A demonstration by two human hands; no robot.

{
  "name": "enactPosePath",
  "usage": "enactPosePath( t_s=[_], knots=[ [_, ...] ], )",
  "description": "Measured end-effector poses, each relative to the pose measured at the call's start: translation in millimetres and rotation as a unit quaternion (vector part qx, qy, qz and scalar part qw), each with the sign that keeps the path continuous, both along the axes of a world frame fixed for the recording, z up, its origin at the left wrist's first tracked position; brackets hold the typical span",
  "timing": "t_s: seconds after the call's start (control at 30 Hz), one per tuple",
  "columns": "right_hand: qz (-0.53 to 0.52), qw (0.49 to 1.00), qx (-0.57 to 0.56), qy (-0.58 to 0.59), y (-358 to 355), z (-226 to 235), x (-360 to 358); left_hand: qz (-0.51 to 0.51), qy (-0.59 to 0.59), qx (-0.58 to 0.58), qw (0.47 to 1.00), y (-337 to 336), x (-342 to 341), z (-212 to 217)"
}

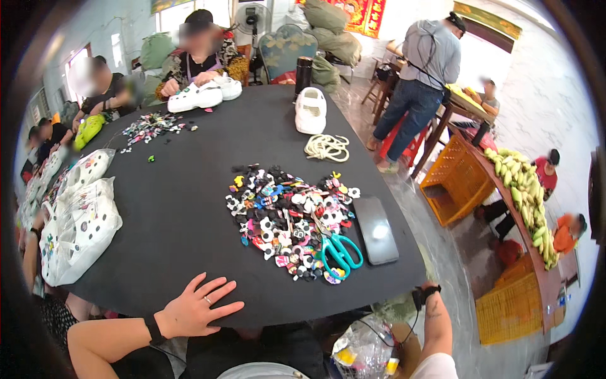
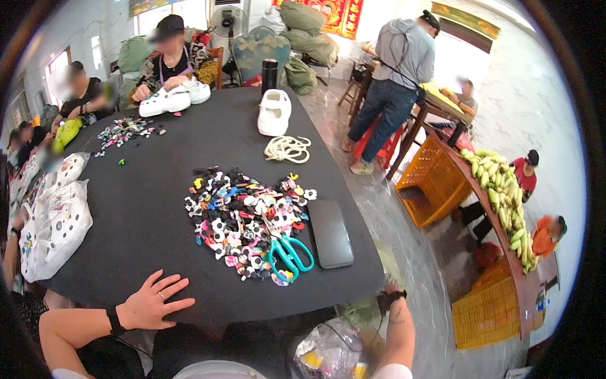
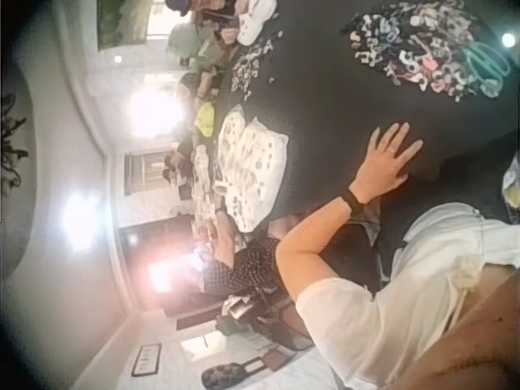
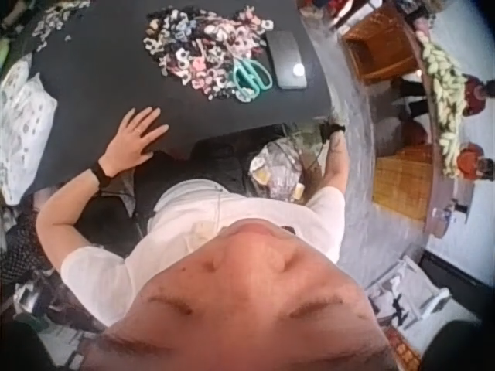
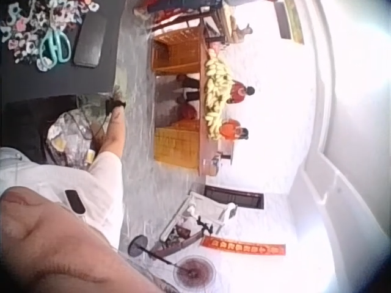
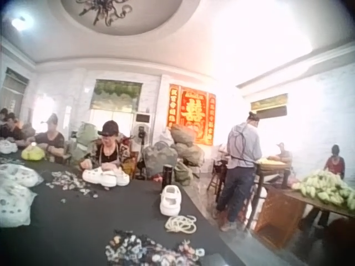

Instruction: Attaching charms and accessories to white foam shoes and then packaging them into plastic bags.

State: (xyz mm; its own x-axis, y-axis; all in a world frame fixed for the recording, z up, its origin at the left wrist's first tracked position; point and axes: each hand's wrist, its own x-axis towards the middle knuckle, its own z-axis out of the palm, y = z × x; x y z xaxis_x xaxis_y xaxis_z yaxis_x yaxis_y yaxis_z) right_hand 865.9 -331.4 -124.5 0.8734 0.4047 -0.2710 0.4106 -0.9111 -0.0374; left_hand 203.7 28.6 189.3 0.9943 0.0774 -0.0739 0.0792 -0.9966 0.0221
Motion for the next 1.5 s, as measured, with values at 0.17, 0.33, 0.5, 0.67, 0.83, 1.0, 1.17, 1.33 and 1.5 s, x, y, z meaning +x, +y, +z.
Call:
enactPosePath(
  t_s=[0.17, 0.33, 0.5, 0.67, 0.83, 1.0, 1.17, 1.33, 1.5],
  knots=[
    [0.085, 0.995, -0.023, 0.038, -7, 39, -14, 0.014, -0.015, -0.004, 1.0, 0, 1, -1],
    [0.074, 0.995, -0.042, 0.057, -20, 37, -44, 0.014, -0.024, -0.022, 0.999, 0, 1, -8],
    [0.022, 0.998, -0.023, 0.05, -23, 11, -60, 0.018, -0.034, -0.02, 0.999, 0, 1, -7],
    [-0.022, 0.998, 0.043, 0.047, -26, -1, -72, 0.023, -0.049, -0.016, 0.998, 0, 2, -7],
    [-0.095, 0.957, 0.262, 0.081, -40, 13, -98, 0.023, -0.049, -0.013, 0.998, -1, 2, -7],
    [-0.17, 0.789, 0.569, 0.159, -80, 78, -176, 0.024, -0.059, -0.018, 0.998, -2, 2, -8],
    [-0.079, 0.718, 0.684, 0.107, -90, 193, -244, 0.013, -0.062, -0.02, 0.998, -3, 4, -5],
    [0.17, 0.691, 0.701, 0.049, -49, 324, -289, 0.009, -0.059, -0.034, 0.998, -4, 2, -1],
    [0.545, 0.633, 0.549, 0.029, 38, 450, -338, 0.001, -0.081, -0.035, 0.996, -6, -4, 1]
  ],
)
